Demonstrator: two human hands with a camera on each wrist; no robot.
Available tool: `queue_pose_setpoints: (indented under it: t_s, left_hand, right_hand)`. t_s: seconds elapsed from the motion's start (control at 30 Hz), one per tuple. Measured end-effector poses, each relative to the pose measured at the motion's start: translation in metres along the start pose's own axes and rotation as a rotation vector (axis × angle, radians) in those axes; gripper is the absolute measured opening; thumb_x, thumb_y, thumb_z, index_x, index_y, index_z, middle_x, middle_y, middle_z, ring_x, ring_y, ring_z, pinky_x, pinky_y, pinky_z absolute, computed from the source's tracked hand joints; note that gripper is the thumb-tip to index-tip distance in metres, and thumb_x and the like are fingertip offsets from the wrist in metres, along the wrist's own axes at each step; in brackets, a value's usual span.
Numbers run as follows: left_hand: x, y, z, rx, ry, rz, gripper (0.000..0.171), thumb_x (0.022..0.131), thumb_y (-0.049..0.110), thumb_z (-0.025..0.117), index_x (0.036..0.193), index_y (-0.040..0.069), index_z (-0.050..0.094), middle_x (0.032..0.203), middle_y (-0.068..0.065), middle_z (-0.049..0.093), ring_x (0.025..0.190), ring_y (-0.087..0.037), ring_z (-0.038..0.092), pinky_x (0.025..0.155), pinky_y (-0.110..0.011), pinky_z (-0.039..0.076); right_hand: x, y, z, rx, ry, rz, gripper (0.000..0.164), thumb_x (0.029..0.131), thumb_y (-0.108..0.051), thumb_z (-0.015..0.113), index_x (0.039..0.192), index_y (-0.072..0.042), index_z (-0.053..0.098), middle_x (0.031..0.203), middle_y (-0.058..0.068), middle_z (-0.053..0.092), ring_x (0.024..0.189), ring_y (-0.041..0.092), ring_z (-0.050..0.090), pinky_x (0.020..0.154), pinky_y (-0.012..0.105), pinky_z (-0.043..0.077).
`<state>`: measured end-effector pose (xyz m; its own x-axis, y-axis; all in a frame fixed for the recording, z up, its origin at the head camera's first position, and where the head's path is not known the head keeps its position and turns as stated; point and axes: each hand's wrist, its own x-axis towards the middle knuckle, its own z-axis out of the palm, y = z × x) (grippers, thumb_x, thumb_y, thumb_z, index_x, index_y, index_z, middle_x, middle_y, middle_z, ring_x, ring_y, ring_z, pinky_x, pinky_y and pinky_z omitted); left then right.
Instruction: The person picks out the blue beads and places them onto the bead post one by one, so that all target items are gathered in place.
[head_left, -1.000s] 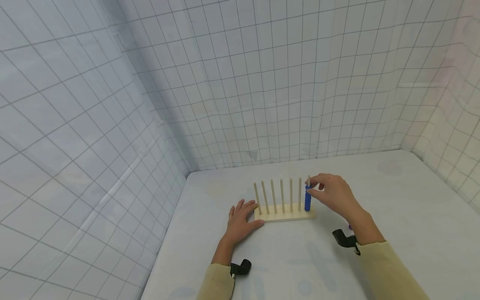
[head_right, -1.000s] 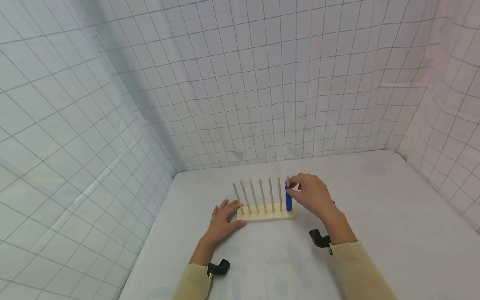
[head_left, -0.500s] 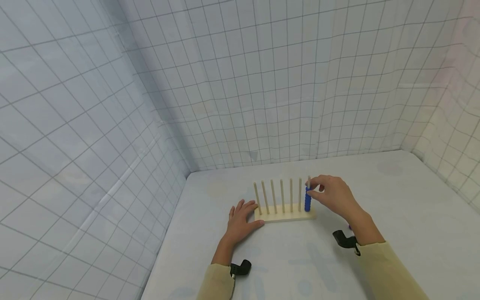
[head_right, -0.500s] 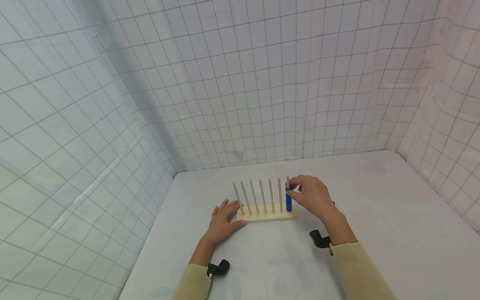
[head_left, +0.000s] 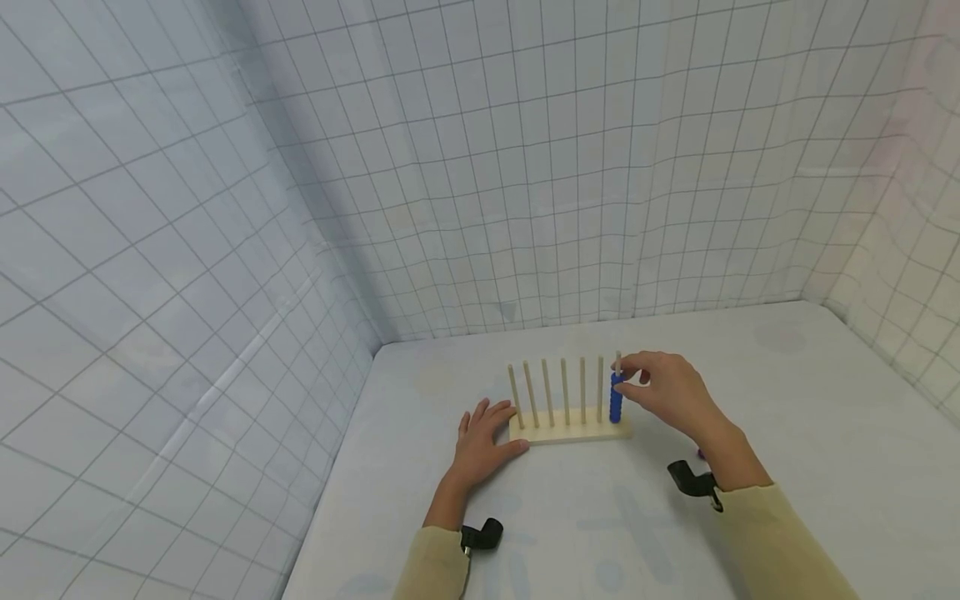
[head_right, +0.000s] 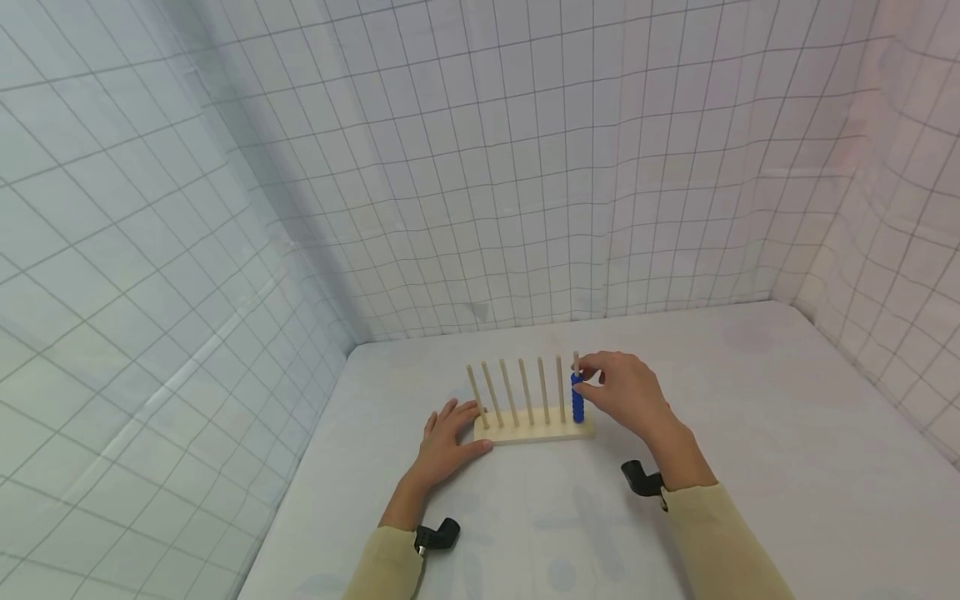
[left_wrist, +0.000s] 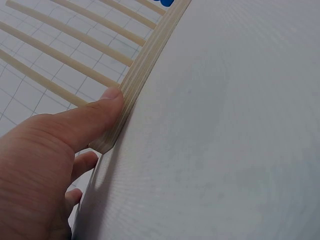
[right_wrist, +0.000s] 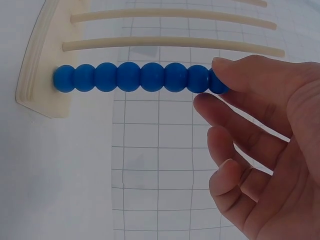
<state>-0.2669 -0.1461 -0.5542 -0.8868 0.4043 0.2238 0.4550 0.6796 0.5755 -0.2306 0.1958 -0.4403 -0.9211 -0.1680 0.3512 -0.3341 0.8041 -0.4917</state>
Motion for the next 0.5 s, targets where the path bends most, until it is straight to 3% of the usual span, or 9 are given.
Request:
queue_pose_setpoints:
  t_s: [0.27, 0.5]
  left_hand:
    - [0.0000, 0.0027, -0.0007, -0.009, -0.006, -0.001, 0.065, 0.090, 0.054, 0.071, 0.144, 0.020, 0.057, 0.153, -0.003, 0.046, 0.151, -0.036, 0.019, 0.117, -0.064, 0.004]
    - [-0.0008, 0.0026, -0.0035, -0.028, -0.008, -0.004, 0.063, 0.092, 0.053, 0.068, 0.144, 0.019, 0.057, 0.153, -0.004, 0.046, 0.151, -0.036, 0.019, 0.117, -0.065, 0.003]
  right_hand:
    - [-0.0039, -0.0013, -0.0050, 0.001, -0.003, 0.006, 0.030, 0.088, -0.022, 0.079, 0.116, -0.011, 0.075, 0.100, 0.002, 0.073, 0.086, 0.020, 0.061, 0.062, 0.032, 0.047]
    - [-0.0080, 0.0044, -0.0058, -0.025, -0.016, 0.008, 0.039, 0.089, -0.022, 0.078, 0.126, -0.015, 0.071, 0.104, 0.002, 0.073, 0.085, 0.019, 0.060, 0.062, 0.032, 0.047]
